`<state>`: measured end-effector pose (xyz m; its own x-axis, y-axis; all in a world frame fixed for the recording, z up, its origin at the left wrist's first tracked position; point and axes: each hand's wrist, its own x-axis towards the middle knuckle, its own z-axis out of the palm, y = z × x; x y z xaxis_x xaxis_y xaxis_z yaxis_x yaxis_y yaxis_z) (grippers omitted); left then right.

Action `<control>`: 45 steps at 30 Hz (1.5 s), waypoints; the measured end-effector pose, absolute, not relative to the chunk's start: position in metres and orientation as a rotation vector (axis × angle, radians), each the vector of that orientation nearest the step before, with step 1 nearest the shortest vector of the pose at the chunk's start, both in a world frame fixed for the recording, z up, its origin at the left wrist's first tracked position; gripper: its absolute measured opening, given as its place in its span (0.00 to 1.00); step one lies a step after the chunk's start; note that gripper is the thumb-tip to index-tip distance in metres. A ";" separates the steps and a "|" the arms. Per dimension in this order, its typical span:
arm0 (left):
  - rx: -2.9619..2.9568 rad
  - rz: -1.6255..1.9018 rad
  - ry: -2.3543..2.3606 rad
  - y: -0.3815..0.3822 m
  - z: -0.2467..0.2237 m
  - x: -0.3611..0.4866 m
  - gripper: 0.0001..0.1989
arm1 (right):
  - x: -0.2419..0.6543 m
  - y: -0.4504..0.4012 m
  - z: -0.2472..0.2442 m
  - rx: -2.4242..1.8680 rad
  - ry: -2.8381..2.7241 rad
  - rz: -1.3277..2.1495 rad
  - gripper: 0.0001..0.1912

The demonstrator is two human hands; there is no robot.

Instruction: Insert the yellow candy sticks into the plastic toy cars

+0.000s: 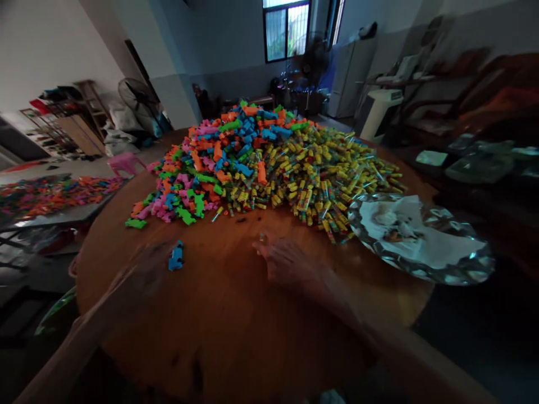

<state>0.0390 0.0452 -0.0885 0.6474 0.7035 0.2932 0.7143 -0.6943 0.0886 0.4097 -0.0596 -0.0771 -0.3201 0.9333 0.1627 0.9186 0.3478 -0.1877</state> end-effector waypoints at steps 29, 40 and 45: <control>-3.198 -0.567 -0.855 0.036 -0.097 0.142 0.11 | 0.368 -0.025 -0.106 -1.411 -2.405 0.210 0.15; -3.195 -0.585 -0.847 0.035 -0.102 0.144 0.10 | 0.370 -0.029 -0.127 -1.316 -2.399 0.224 0.11; -3.135 -0.594 -0.884 0.030 -0.101 0.148 0.10 | 0.371 -0.031 -0.124 -1.251 -2.440 0.220 0.12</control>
